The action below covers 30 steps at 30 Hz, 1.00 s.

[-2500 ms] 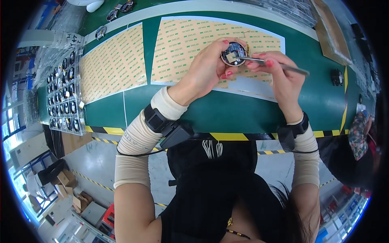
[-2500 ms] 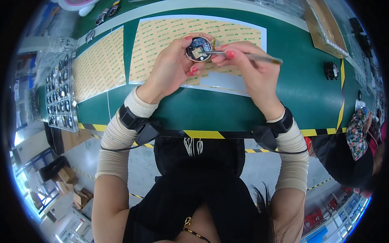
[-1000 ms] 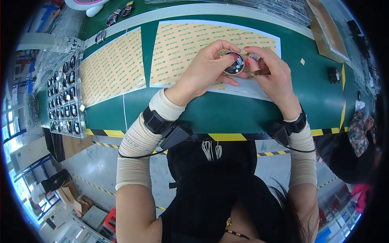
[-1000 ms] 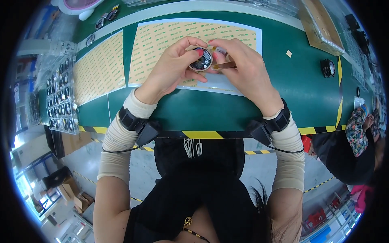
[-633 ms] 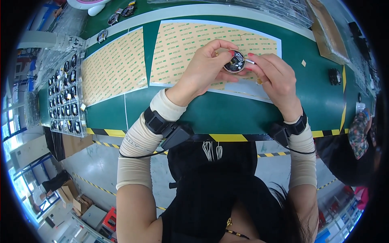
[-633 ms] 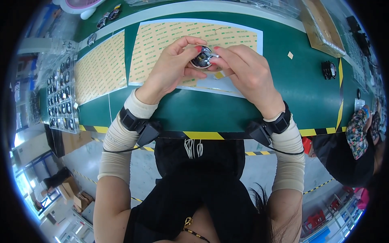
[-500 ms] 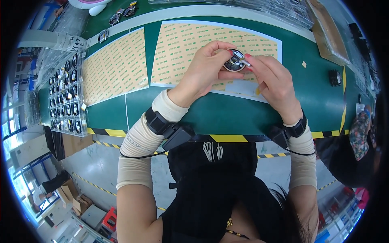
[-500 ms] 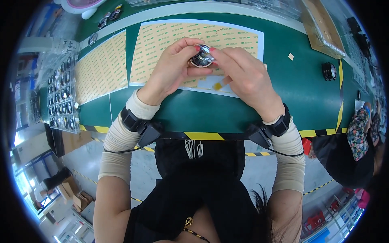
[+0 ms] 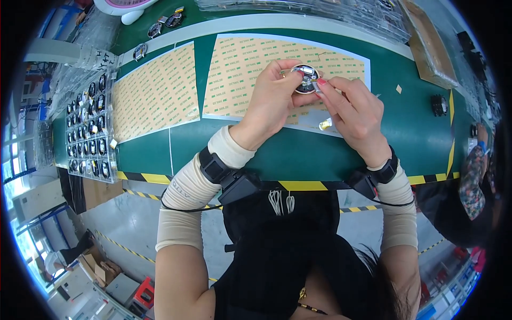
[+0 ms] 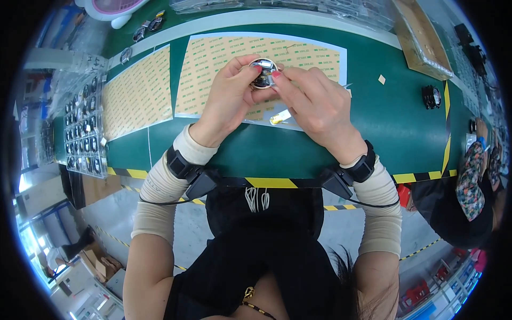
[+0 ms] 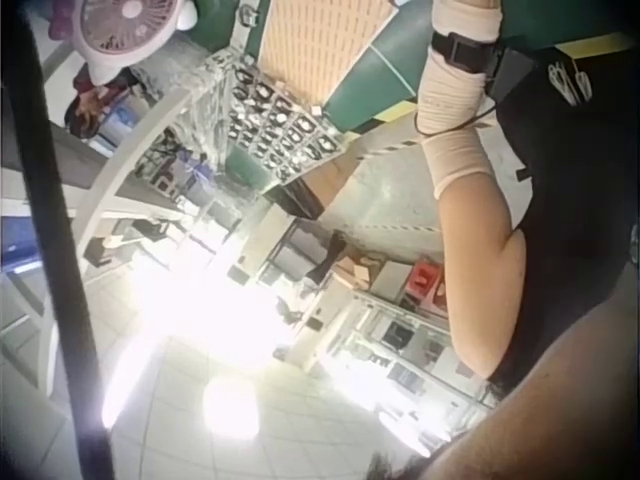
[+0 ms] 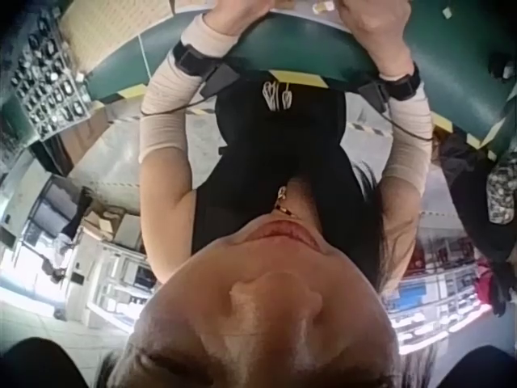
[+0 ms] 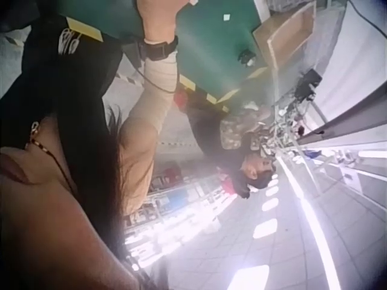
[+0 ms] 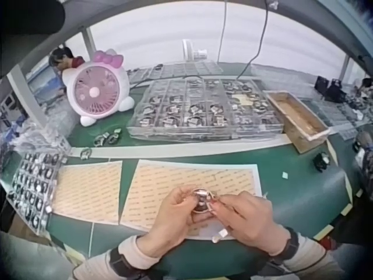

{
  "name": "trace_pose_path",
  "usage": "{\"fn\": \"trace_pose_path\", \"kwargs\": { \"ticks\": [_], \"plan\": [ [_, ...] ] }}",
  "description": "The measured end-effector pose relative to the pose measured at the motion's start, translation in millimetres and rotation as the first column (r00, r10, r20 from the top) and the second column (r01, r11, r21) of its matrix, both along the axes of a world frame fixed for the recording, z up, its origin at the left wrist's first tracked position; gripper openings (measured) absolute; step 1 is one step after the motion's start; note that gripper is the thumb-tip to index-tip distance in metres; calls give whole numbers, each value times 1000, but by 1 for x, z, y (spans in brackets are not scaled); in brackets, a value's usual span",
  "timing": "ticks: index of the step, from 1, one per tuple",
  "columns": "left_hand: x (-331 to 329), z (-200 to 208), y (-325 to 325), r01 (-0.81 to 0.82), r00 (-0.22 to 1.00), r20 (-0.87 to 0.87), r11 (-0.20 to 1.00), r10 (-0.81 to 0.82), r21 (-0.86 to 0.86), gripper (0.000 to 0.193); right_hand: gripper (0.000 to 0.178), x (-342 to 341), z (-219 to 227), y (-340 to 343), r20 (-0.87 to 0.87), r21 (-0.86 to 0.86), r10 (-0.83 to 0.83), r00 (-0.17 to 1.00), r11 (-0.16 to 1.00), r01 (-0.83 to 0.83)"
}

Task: The person picks up a watch component from a tray, peels a small adhesive piece from a sheet using tweezers, and presses it onto the component. After repeating this process, they place the components back into the tray and cover it with a plastic sheet.

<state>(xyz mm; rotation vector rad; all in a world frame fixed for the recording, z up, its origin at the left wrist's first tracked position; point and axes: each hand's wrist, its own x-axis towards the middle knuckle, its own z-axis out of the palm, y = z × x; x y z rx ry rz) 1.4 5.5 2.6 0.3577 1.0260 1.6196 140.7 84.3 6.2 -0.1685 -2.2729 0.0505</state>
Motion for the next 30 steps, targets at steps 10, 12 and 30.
{"fn": "trace_pose_path", "kwargs": {
  "ticks": [10,12,30],
  "plan": [
    [4,1,-2,-4,1000,22,1000,3,26,17,25,0,3,-2,43,32,-23,999,999,21],
    [7,2,-2,-21,1000,-20,1000,21,24,17,25,-2,2,-4,35,37,-26,999,999,24],
    [4,0,-7,79,992,81,982,-94,174,27,32,-7,-6,-4,-71,30,-21,997,999,23]
  ]
}}
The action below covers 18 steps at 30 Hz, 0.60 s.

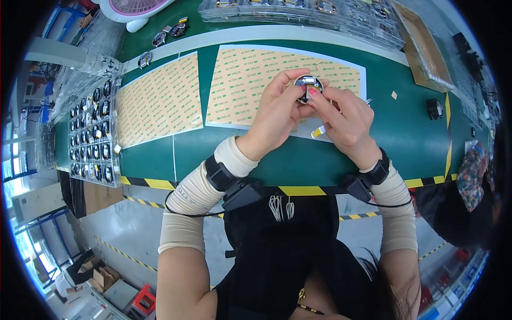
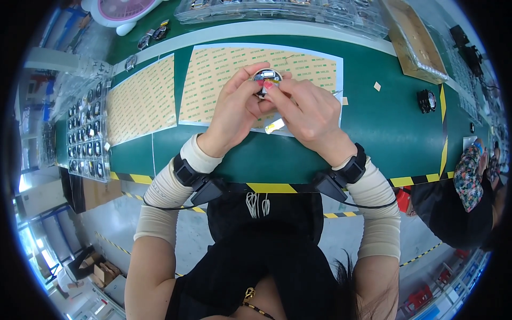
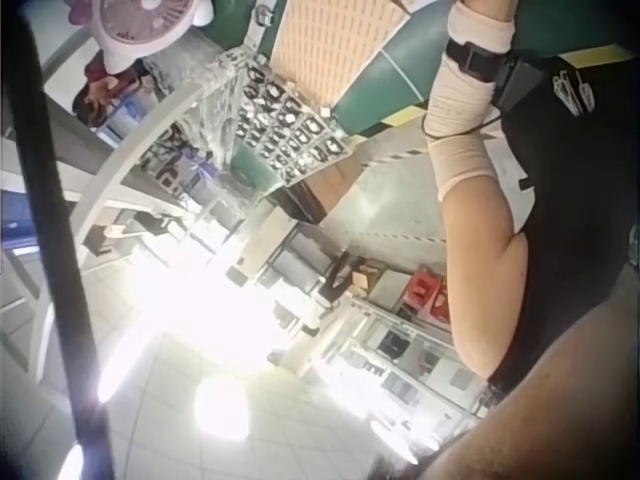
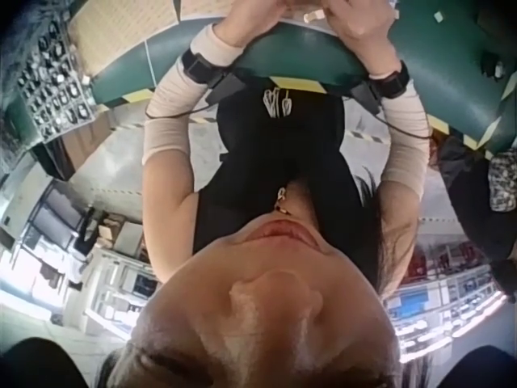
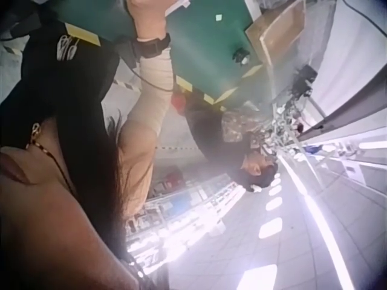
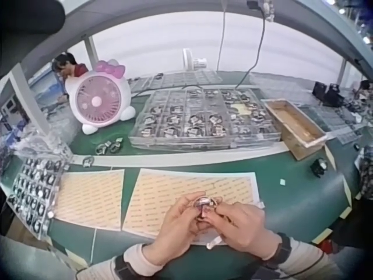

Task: The person picks up a watch component from a tray, peels a small adhesive piece from a sheet using tweezers, and presses it onto the component. After repeating this process, they place the components back into the tray and cover it with a plastic sheet.

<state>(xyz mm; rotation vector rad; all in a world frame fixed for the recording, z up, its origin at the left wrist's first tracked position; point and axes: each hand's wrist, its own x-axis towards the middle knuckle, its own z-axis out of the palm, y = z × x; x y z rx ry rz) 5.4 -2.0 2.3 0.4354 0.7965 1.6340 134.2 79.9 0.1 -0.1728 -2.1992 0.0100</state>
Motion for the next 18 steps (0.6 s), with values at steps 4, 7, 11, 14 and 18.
{"fn": "trace_pose_path", "kwargs": {
  "ticks": [4,7,11,14,18],
  "plan": [
    [-1,0,2,5,1000,10,999,-5,-44,29,37,4,2,1,1,13,20,1000,1000,-20],
    [-1,-2,2,4,1000,30,999,-2,-48,29,39,4,2,1,26,19,15,1000,1000,-15],
    [0,-2,0,-4,1000,31,1000,5,-28,30,36,1,3,0,41,-10,0,999,1000,1],
    [3,-3,0,-29,996,-86,999,27,-30,30,32,0,6,-5,60,-55,-33,998,998,37],
    [5,-5,0,-19,972,-234,1000,15,-16,29,28,0,5,-8,61,-68,-62,996,996,66]
  ]
}}
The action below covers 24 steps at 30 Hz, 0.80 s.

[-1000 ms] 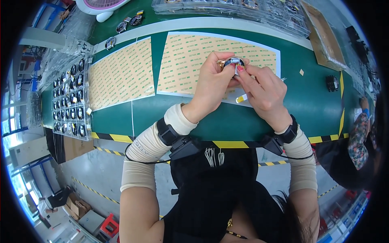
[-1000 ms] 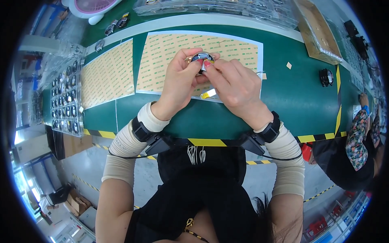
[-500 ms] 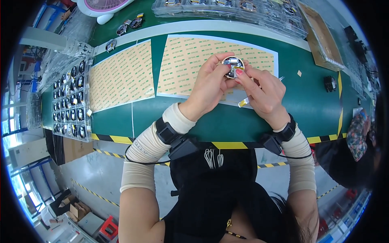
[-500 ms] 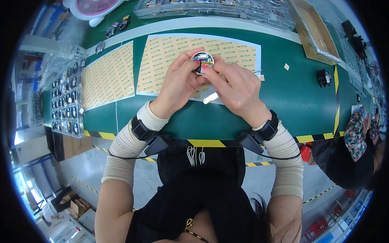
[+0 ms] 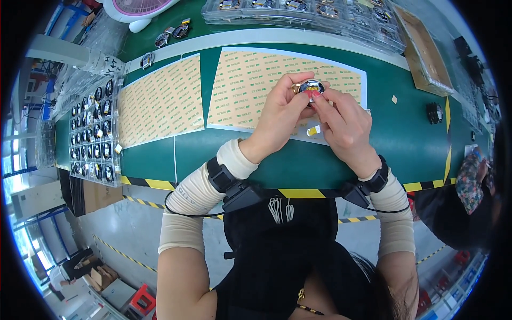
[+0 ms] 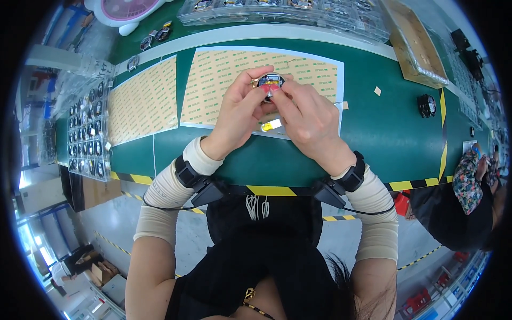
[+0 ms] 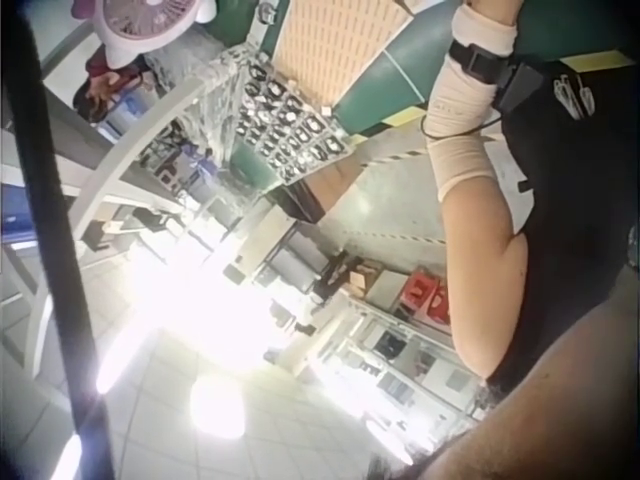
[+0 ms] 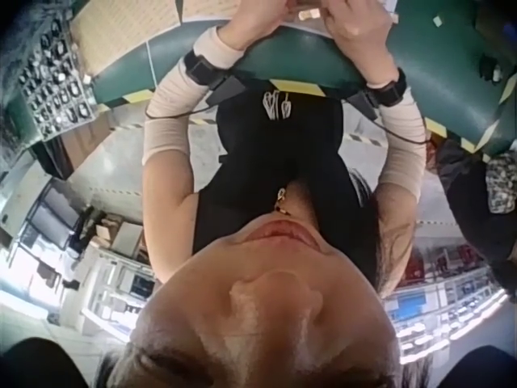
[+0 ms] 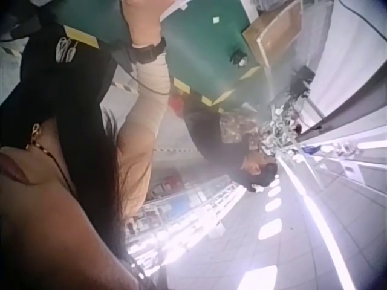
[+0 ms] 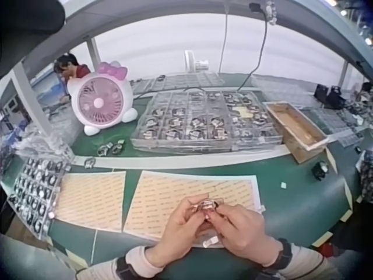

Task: The person picks up a watch component from a tray, peels a small adhesive piece from a sheet using tweezers, and presses it onto the component. After repeating this process, they place the components back into the tray and cover it with a plastic sheet.

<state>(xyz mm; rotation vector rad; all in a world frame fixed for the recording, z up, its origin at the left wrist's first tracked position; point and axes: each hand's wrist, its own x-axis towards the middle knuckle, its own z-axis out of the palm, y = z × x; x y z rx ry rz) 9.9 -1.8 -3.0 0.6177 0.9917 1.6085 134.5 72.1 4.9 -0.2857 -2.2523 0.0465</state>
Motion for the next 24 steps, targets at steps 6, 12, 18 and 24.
{"fn": "trace_pose_path", "kwargs": {
  "ticks": [6,12,18,24],
  "plan": [
    [-4,6,5,32,979,201,999,-28,-18,25,26,4,5,7,-43,17,24,999,1000,-24],
    [-12,6,4,67,956,288,997,-52,-41,26,28,11,7,13,34,68,73,997,995,-76],
    [-8,6,4,-28,983,176,992,49,-120,19,31,10,8,9,88,73,85,992,993,-92],
    [-3,7,4,-58,989,125,991,74,-121,20,29,6,3,5,40,91,26,999,995,-29]
  ]
}}
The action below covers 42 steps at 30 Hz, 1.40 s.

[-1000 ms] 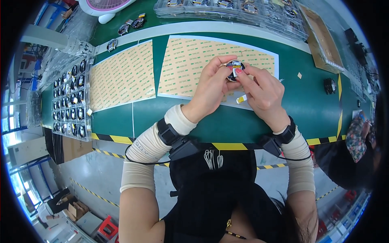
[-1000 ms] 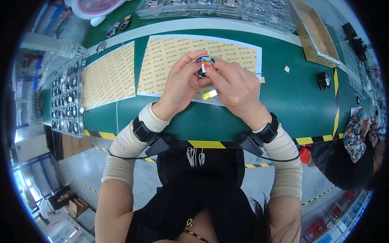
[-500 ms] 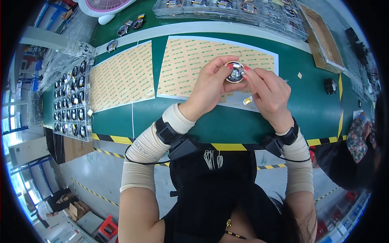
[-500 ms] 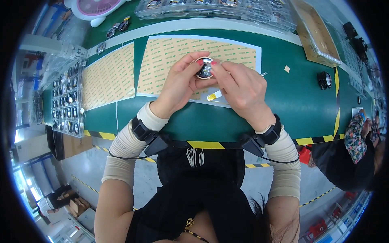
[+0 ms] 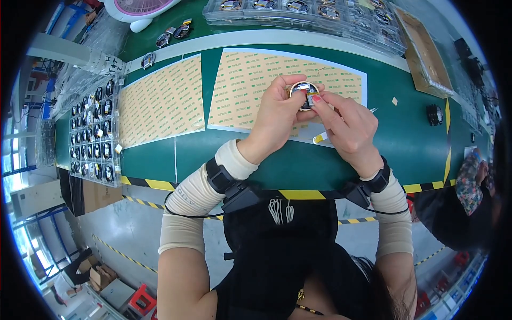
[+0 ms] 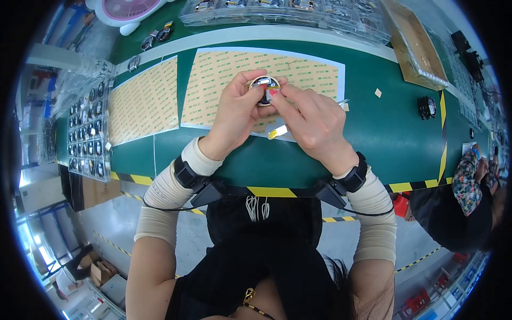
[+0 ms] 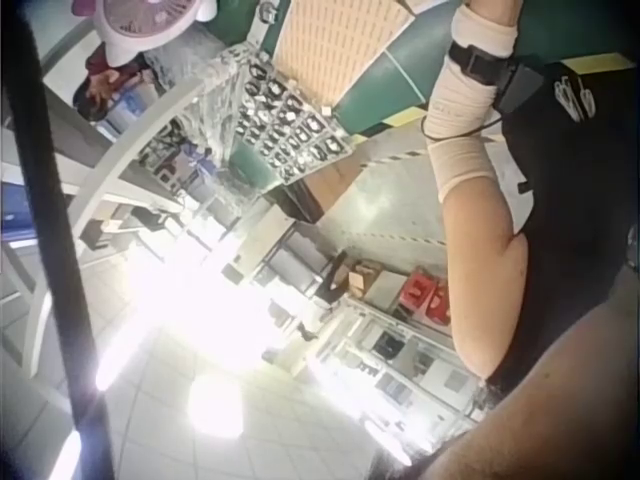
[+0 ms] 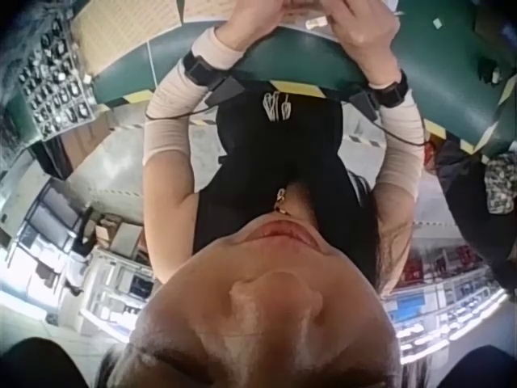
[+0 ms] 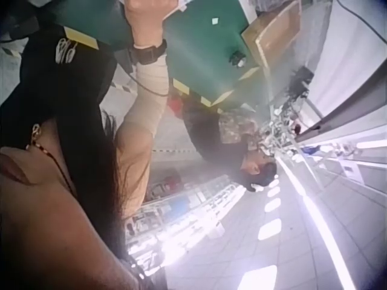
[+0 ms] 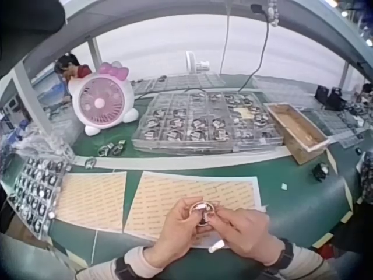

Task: The person picks up a watch component from a tray, peels a small adhesive piece from a sheet using tweezers, and presses it onto the component. After repeating this process, they place the components back into the tray and cover it with a plastic sheet.

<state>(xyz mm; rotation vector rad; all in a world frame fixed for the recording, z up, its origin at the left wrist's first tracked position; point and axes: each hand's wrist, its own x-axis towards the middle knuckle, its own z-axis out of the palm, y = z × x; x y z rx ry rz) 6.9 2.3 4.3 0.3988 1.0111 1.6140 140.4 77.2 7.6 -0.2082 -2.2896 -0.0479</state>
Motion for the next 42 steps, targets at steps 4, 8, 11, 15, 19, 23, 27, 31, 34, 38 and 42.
{"fn": "trace_pose_path", "kwargs": {
  "ticks": [4,8,11,15,19,23,27,31,34,38,42],
  "plan": [
    [4,0,-2,-1,1000,-24,999,2,47,22,28,-2,2,1,-35,-3,-5,999,1000,5],
    [6,0,-4,24,999,-48,999,-22,34,25,27,-3,2,4,-42,-32,42,998,999,-43],
    [3,0,-6,48,999,-24,991,-45,126,27,27,-1,0,5,-31,-68,63,998,996,-65],
    [0,0,-8,92,996,-21,977,-90,191,28,26,0,1,5,-14,-137,73,997,988,-74],
    [1,0,-5,102,995,-40,974,-96,204,28,25,1,1,2,-79,-383,75,994,918,-100],
    [2,1,-3,179,984,-40,960,-175,216,26,21,0,13,1,-33,-832,-33,999,555,-10],
    [0,-4,-2,234,967,-142,958,-212,166,23,16,2,23,8,16,-993,47,999,117,10],
    [6,-12,3,231,953,-240,955,-183,189,19,14,3,6,14,-90,-996,82,993,-9,-90],
    [2,-5,4,275,941,-253,945,-226,175,21,13,4,-1,11,-105,-990,49,993,92,-109],
    [-8,4,1,326,945,-39,918,-326,226,27,12,3,11,15,-50,-965,16,999,257,-53],
    [-7,0,-1,382,921,-26,887,-389,261,34,14,9,17,18,2,-981,96,995,191,-17]
  ]
}}
